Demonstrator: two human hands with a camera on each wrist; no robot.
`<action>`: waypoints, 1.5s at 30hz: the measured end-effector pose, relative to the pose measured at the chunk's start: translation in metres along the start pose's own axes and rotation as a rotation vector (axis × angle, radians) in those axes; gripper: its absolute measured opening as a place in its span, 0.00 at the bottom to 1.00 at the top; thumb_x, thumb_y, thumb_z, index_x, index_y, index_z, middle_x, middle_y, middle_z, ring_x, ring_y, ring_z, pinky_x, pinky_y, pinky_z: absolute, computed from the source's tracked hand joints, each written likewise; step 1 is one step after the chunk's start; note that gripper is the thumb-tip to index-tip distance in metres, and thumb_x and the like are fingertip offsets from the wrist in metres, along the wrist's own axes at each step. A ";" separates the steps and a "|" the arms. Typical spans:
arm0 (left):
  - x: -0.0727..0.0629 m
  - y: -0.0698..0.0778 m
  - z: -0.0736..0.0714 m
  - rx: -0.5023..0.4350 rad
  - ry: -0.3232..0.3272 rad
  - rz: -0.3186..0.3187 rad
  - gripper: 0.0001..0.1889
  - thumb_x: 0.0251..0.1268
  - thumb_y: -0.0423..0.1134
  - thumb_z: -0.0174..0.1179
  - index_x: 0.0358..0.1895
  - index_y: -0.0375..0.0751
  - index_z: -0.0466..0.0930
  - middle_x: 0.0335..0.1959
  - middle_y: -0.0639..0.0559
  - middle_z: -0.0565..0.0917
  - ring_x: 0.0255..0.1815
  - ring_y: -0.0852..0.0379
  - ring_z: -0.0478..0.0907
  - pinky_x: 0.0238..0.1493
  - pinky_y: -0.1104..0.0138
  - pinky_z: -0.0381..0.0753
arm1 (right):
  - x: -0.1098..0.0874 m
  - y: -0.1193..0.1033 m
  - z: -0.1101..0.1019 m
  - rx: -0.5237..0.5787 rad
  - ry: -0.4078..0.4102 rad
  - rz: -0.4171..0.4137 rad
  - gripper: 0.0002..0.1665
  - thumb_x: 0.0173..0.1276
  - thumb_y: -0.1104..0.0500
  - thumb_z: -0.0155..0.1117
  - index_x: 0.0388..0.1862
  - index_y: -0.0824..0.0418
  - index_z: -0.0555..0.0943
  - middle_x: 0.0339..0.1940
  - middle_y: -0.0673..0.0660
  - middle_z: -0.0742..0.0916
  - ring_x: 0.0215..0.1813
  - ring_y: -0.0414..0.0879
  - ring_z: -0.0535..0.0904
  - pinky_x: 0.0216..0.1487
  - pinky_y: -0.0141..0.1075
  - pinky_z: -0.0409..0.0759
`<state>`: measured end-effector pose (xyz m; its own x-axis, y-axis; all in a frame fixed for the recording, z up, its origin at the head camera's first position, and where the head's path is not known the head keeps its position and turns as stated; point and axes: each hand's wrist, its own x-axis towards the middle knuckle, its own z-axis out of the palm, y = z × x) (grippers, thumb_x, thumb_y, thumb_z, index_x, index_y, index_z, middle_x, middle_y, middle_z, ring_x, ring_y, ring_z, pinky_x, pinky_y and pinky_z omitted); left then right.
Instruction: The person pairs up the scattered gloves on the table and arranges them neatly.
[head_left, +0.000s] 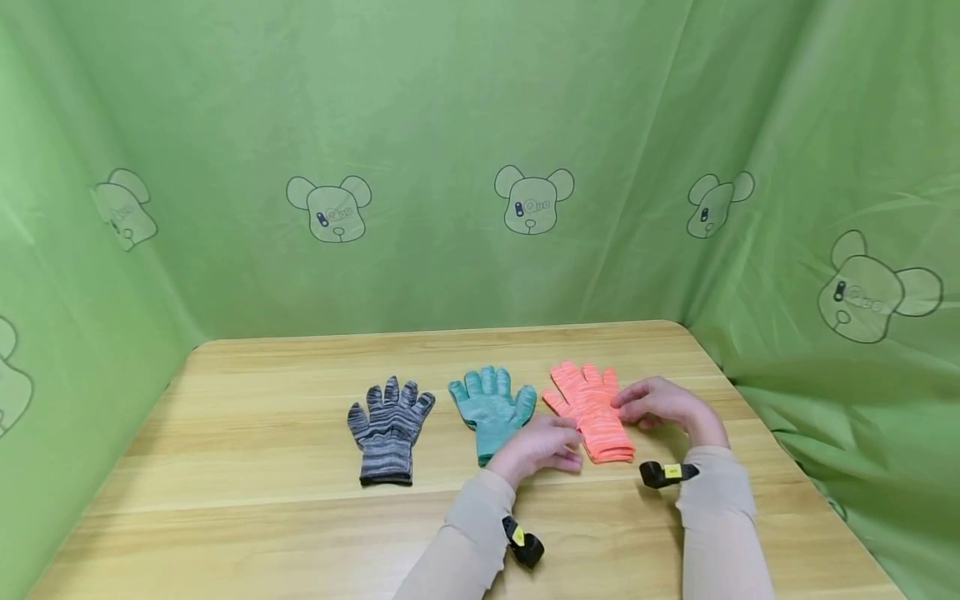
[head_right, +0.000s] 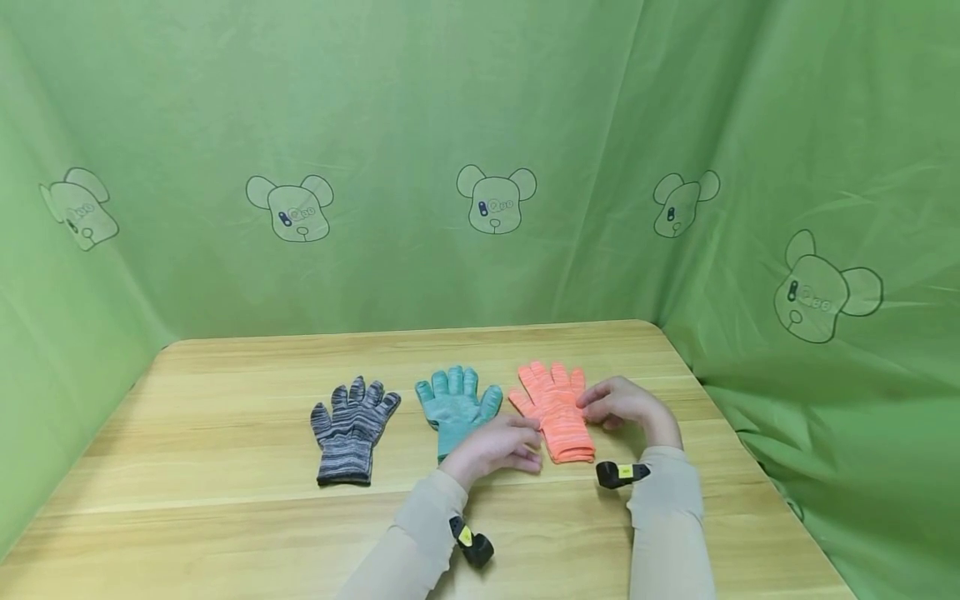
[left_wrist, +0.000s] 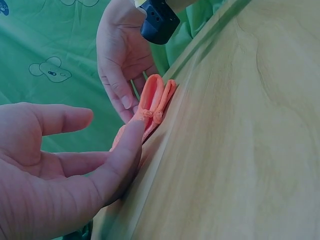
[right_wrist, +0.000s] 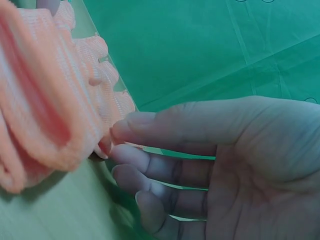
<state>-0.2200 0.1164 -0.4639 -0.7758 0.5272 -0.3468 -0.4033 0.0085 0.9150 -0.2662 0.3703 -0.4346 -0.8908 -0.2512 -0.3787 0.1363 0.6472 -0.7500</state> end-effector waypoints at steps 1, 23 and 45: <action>0.000 0.000 0.000 -0.002 -0.002 -0.004 0.30 0.62 0.30 0.57 0.68 0.29 0.65 0.45 0.42 0.80 0.34 0.52 0.82 0.44 0.61 0.88 | 0.000 0.000 0.000 -0.007 -0.001 0.004 0.24 0.63 0.62 0.64 0.56 0.74 0.77 0.37 0.52 0.87 0.39 0.41 0.80 0.40 0.35 0.83; 0.000 -0.002 0.001 0.012 0.012 -0.011 0.31 0.65 0.32 0.57 0.71 0.30 0.61 0.47 0.42 0.80 0.33 0.50 0.84 0.41 0.59 0.88 | -0.005 -0.001 0.001 -0.031 -0.038 0.011 0.21 0.64 0.62 0.65 0.52 0.74 0.79 0.33 0.50 0.86 0.35 0.40 0.79 0.36 0.33 0.82; -0.013 0.012 -0.002 0.100 0.073 0.095 0.21 0.66 0.34 0.57 0.62 0.37 0.73 0.45 0.44 0.82 0.35 0.49 0.82 0.41 0.58 0.87 | -0.017 -0.012 -0.006 -0.028 0.024 -0.054 0.25 0.68 0.59 0.60 0.58 0.75 0.72 0.42 0.63 0.85 0.41 0.50 0.81 0.41 0.43 0.84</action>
<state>-0.2159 0.1083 -0.4484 -0.8428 0.4666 -0.2684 -0.2790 0.0477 0.9591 -0.2556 0.3712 -0.4158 -0.9067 -0.2695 -0.3244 0.0754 0.6531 -0.7535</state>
